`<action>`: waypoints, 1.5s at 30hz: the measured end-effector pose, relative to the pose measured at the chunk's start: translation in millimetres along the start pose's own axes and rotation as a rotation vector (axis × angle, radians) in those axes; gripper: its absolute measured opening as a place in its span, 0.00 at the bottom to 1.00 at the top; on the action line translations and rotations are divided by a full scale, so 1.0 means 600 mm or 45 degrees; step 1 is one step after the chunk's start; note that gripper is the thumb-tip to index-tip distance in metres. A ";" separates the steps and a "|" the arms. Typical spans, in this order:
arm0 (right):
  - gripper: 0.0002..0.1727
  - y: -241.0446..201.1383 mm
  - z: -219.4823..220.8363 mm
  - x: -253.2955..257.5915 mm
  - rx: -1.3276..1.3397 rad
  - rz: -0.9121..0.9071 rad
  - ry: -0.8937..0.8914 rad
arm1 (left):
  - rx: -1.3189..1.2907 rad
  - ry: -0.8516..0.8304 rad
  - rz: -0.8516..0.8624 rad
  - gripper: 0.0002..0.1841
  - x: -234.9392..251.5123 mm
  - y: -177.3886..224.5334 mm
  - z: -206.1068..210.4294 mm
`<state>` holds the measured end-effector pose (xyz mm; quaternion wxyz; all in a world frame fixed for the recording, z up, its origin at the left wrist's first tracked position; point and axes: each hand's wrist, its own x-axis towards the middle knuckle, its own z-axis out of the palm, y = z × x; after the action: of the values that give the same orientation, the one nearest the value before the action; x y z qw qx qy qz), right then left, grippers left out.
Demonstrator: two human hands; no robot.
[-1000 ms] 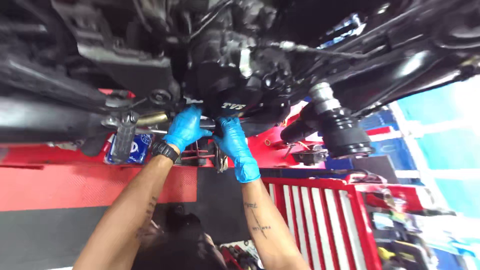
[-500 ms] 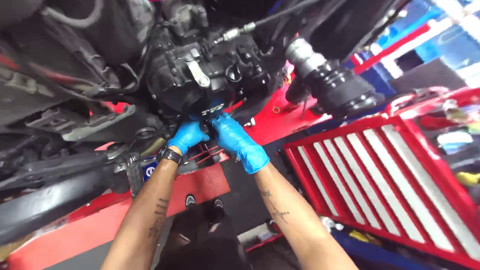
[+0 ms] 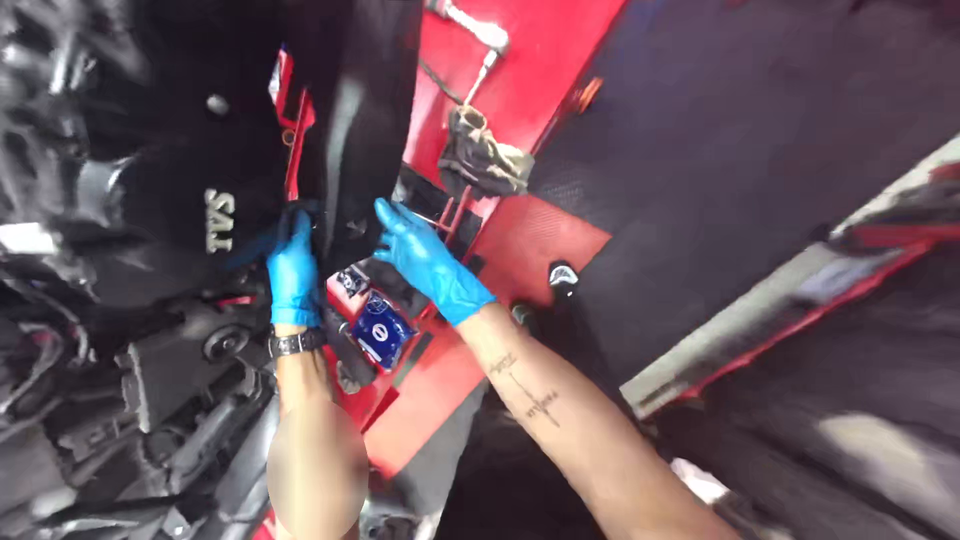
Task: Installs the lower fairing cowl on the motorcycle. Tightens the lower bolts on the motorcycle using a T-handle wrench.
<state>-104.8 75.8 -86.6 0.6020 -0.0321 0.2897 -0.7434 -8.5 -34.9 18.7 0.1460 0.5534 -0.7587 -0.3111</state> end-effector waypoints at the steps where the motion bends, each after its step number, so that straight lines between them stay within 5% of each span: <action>1: 0.32 0.006 0.001 0.001 0.013 -0.021 0.008 | -0.055 -0.010 0.013 0.20 0.002 -0.002 0.000; 9: 0.28 -0.024 -0.016 -0.051 -0.253 -0.054 0.015 | -0.494 -0.271 -0.030 0.19 0.001 -0.013 -0.014; 18: 0.29 -0.024 -0.010 -0.036 -0.352 -0.018 0.055 | -0.351 0.129 -0.129 0.18 -0.014 0.008 0.015; 30: 0.27 -0.034 -0.018 -0.050 -0.320 0.042 0.085 | -0.615 -0.105 -0.173 0.16 -0.008 -0.007 0.004; 38: 0.26 -0.019 -0.015 -0.006 -0.375 -0.002 0.117 | -0.639 -0.144 -0.171 0.17 -0.008 -0.015 0.001; 45: 0.29 -0.038 -0.021 -0.048 -0.333 0.054 0.036 | -0.553 -0.033 -0.100 0.16 -0.005 -0.028 0.001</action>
<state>-121.9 109.3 -77.7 0.6040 -0.0937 0.3931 -0.6869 4.8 -35.0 8.2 0.2399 0.5341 -0.6534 -0.4798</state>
